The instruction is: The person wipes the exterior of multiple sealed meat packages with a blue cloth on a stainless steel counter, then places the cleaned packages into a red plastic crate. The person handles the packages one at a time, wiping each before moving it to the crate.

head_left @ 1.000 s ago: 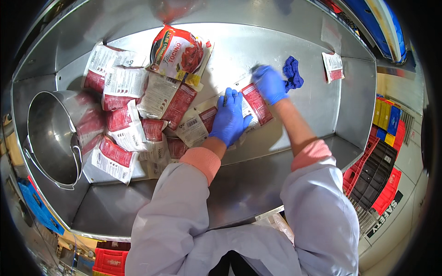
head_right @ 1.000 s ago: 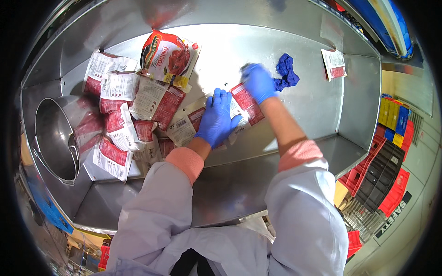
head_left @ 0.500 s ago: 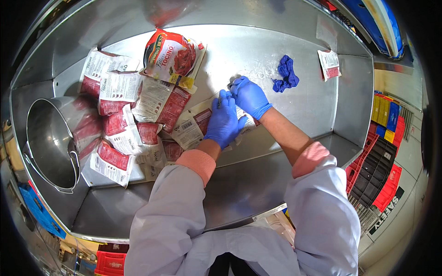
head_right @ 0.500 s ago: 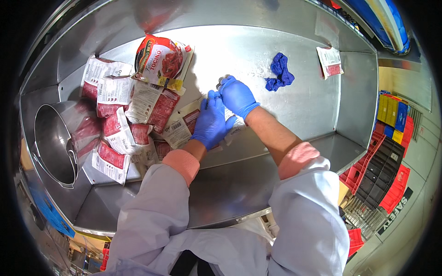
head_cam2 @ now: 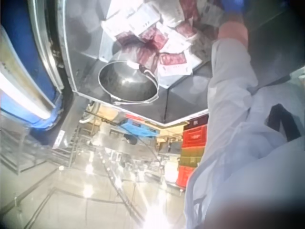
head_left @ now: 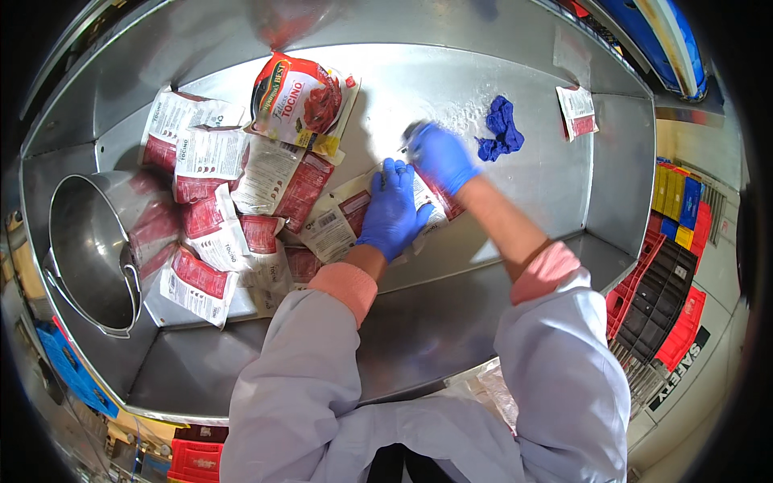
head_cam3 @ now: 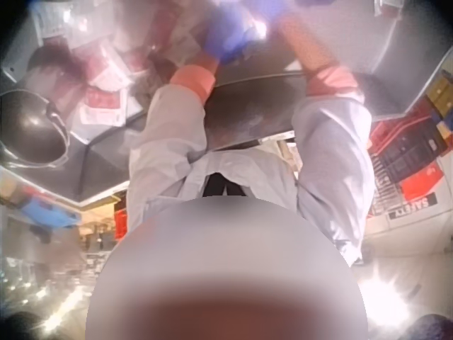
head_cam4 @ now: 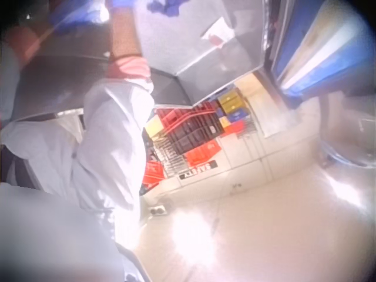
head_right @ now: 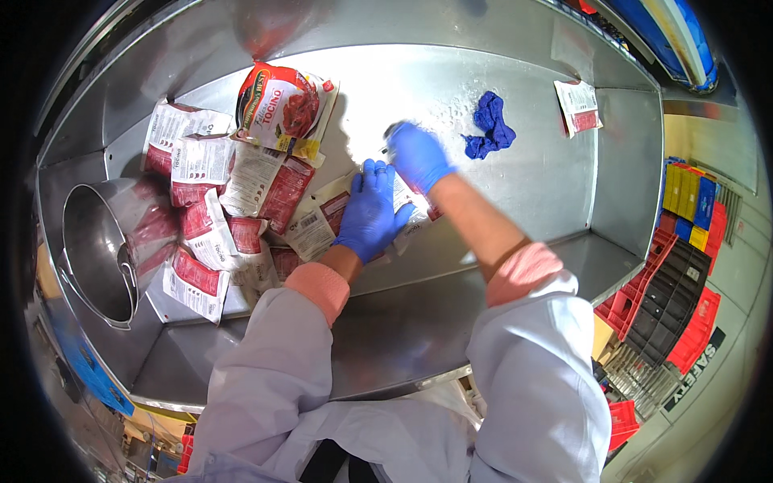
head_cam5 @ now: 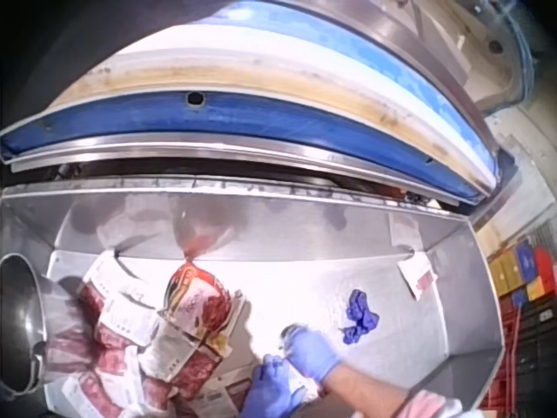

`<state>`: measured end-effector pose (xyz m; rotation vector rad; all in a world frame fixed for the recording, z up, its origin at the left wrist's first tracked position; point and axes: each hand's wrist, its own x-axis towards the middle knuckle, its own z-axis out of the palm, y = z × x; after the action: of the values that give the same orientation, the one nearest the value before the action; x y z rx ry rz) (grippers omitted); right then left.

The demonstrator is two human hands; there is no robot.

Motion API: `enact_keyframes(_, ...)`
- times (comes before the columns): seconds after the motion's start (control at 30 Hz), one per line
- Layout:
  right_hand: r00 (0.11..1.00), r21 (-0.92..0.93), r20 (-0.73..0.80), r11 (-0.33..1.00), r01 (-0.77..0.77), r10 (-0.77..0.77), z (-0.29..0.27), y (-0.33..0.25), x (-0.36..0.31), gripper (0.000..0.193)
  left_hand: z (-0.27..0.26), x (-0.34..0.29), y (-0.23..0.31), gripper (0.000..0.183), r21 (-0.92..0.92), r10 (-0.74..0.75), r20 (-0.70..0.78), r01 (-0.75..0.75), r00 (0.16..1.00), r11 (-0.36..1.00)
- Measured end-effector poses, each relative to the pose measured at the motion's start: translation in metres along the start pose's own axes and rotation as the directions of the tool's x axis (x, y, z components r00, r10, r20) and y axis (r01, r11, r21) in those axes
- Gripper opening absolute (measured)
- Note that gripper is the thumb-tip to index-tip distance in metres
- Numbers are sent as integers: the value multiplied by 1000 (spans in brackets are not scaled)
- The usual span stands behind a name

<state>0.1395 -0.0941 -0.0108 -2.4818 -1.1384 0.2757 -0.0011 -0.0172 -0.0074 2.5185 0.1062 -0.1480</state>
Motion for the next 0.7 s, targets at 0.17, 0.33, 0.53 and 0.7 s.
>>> enact_keyframes(0.17, 856, -328, 238, 867, -375, 460, -38, 40, 34, 10, 2, -6, -8, 72, 23, 18, -53, -17, 998, 1000)
enact_keyframes(0.33, 994, -145, 24, 984, -101, 106, 4, 31, 5, 12, 5, -4, -7, 72, -104, -48, -1, 47, 999, 993)
enact_keyframes(0.53, 945, -295, 76, 913, -283, 317, -59, 91, 9, 19, -10, -13, -21, 74, -130, 111, -25, -113, 994, 985)
enact_keyframes(0.7, 926, -573, 368, 763, 300, -88, 17, -41, -24, 9, -23, -32, -32, 73, -54, 21, 80, -16, 997, 998)
